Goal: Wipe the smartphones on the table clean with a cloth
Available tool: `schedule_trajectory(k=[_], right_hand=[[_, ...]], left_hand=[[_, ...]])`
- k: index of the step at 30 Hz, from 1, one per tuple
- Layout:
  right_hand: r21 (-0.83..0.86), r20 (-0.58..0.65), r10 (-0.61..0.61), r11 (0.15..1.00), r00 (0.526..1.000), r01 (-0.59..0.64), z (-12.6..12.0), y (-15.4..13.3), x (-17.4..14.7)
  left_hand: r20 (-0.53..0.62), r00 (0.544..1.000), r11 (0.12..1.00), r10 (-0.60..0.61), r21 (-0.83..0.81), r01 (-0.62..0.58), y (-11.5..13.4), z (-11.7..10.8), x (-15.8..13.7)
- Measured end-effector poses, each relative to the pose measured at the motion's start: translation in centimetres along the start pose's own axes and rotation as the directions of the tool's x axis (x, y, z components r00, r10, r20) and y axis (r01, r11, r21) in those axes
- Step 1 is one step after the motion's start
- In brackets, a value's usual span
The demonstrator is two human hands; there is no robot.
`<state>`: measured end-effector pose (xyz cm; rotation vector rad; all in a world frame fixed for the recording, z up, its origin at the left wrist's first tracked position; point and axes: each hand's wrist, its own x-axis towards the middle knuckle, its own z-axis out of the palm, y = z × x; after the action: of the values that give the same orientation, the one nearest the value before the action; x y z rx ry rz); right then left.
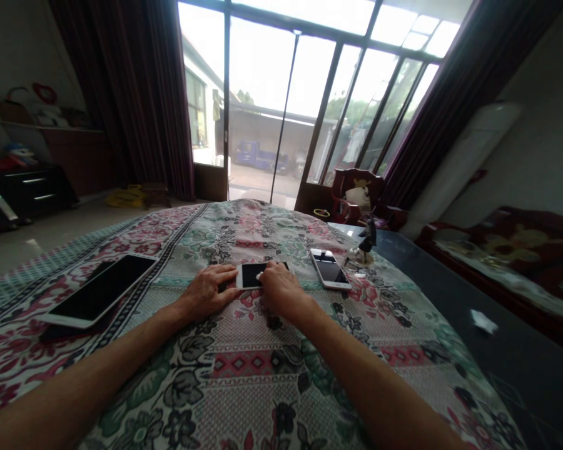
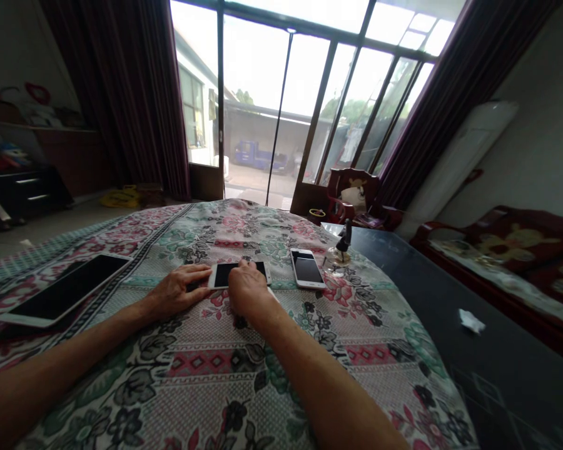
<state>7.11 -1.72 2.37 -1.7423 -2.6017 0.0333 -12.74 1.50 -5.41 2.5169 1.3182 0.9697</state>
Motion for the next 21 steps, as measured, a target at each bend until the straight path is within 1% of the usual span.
schedule_trajectory(k=[2,4,6,7,9,11,12,13,15,17,19,21], right_hand=[[-0.025,0.011,0.091,0.996,0.996,-0.090,-0.8,1.6,0.1],[-0.047,0.000,0.154,0.987,0.988,-0.153,-0.9,2.5,0.2],[-0.038,-0.033,0.146,0.988,0.989,-0.147,0.0,2.3,0.4],[-0.020,-0.057,0.108,0.994,0.992,-0.109,0.6,1.7,0.4],[0.027,-0.121,-0.047,0.998,0.992,0.051,2.1,0.2,0.4],[0.051,-0.184,-0.192,0.978,0.964,0.204,3.1,-1.1,0.4],[0.057,-0.196,-0.234,0.967,0.952,0.249,3.3,-1.5,0.4],[0.061,-0.189,-0.249,0.962,0.950,0.265,3.3,-1.7,0.3],[0.064,-0.136,-0.213,0.973,0.968,0.223,2.7,-1.1,0.4],[0.058,-0.082,-0.109,0.992,0.991,0.114,1.7,0.3,0.6],[0.046,-0.065,0.018,0.999,0.998,-0.015,0.9,1.9,0.8],[0.034,-0.074,0.084,0.996,0.994,-0.082,0.7,2.8,1.0]], left_hand=[[0.006,1.000,1.000,-0.008,0.009,0.008,0.0,0.0,0.0],[0.010,1.000,1.000,-0.005,0.013,0.004,0.0,0.0,0.0],[0.003,1.000,1.000,0.001,0.015,-0.001,0.0,0.0,0.0],[-0.002,1.000,1.000,0.003,0.014,-0.003,0.0,0.0,0.0],[-0.010,1.000,1.000,0.009,0.010,-0.009,0.1,0.0,0.0],[-0.016,1.000,1.000,0.018,0.004,-0.018,0.2,0.0,0.0],[-0.017,1.000,1.000,0.021,0.001,-0.021,0.2,0.0,0.0],[-0.016,1.000,1.000,0.021,0.000,-0.021,0.2,0.0,0.0],[-0.009,1.000,1.000,0.012,0.002,-0.012,0.1,0.0,0.0],[0.002,1.000,1.000,-0.002,0.008,0.002,0.0,0.0,0.0],[0.008,1.000,1.000,-0.018,0.018,0.017,-0.2,0.1,0.0],[0.004,1.000,0.999,-0.031,0.025,0.031,-0.3,0.2,-0.1]])
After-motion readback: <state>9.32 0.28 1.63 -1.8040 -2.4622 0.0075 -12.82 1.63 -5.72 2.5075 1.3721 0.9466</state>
